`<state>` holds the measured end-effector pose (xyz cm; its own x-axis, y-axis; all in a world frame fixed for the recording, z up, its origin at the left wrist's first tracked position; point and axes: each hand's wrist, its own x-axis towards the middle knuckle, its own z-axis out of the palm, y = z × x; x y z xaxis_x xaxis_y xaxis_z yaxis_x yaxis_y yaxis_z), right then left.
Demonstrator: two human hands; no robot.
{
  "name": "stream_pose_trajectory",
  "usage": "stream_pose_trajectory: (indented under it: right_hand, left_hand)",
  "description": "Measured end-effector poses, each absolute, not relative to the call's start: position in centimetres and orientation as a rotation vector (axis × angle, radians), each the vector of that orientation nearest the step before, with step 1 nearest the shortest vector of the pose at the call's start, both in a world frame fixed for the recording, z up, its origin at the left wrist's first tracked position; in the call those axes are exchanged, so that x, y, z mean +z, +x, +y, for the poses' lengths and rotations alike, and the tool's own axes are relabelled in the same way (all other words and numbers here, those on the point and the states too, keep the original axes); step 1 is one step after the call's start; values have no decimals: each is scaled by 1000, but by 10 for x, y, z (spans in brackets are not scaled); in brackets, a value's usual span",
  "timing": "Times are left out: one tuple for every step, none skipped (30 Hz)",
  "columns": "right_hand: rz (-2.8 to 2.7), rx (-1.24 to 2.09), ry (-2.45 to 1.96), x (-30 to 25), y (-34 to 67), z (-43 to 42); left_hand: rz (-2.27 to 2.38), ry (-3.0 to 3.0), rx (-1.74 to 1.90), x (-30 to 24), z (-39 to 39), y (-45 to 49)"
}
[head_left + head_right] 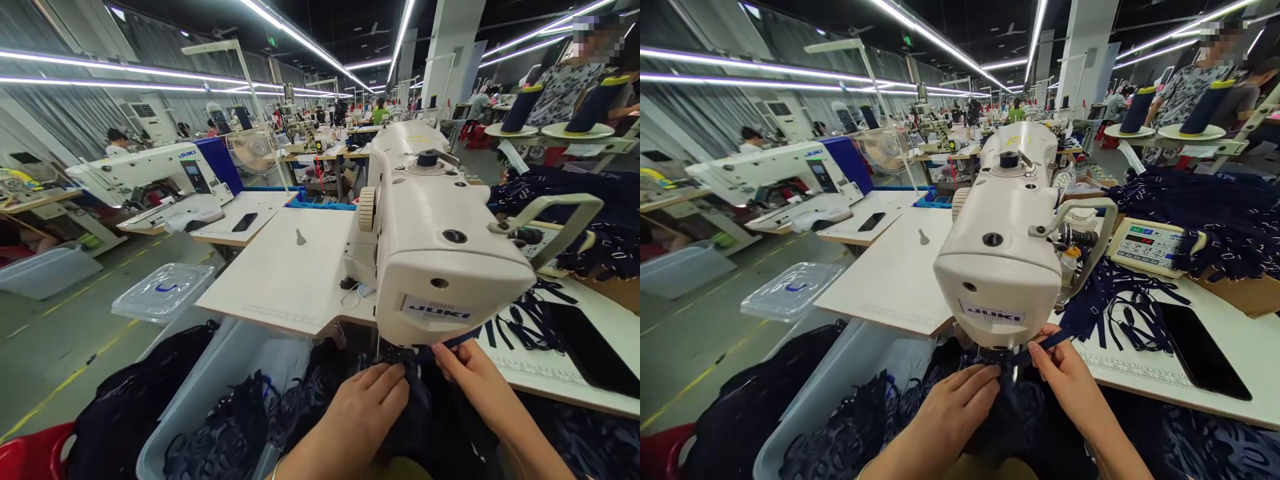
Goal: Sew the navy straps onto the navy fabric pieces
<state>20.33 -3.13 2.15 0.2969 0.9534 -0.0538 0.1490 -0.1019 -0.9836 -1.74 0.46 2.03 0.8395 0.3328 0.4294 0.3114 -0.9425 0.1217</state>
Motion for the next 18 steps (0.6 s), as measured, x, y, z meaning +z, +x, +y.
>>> stream_pose_trajectory:
  right_hand:
    - [-1075, 956, -1524, 21, 203, -31]
    - [-1090, 953, -1536, 20, 204, -31]
    - [-1106, 949, -1550, 18, 205, -31]
    - [-1123, 944, -1567, 17, 206, -31]
    - [-1136, 937, -1586, 15, 207, -31]
    - [-1145, 931, -1606, 13, 208, -32]
    - [-1151, 926, -1623, 11, 209, -32]
    - [-1155, 920, -1630, 10, 208, -32]
    - [-1161, 924, -1626, 8, 207, -32]
    - [-1165, 929, -1616, 7, 205, -32]
    - [-1167, 936, -1606, 5, 202, -32]
    - [-1166, 950, -1593, 4, 199, -32]
    - [-1158, 963, -1584, 3, 196, -32]
    - [-1143, 972, -1583, 1, 193, -31]
    - [-1122, 975, -1589, 0, 190, -31]
    - [-1101, 974, -1595, -1, 189, -31]
    - [-1087, 973, -1599, -1, 188, -30]
    - [-1083, 976, -1600, -1, 188, -30]
  left_hand:
    - [527, 2943, 715, 17, 5, -19]
    - [536, 2922, 725, 13, 5, -19]
    - [552, 2906, 746, 9, 5, -20]
    - [570, 2894, 774, 5, 5, -20]
    - [578, 2888, 804, 3, 5, -20]
    - [569, 2891, 825, 1, 5, -19]
    - [549, 2905, 827, 1, 5, -19]
    - [527, 2930, 823, 3, 5, -18]
    - [502, 2967, 811, 5, 5, -17]
    - [478, 3012, 795, 8, 5, -17]
    - [460, 3059, 780, 12, 5, -17]
    - [449, 3104, 757, 16, 6, -17]
    - [435, 3141, 735, 20, 7, -17]
    - [412, 3171, 713, 23, 7, -18]
    - [379, 3195, 689, 25, 8, -19]
    - [346, 3209, 673, 27, 9, -20]
    - [311, 3214, 663, 27, 10, -21]
    - [283, 3212, 661, 28, 11, -22]
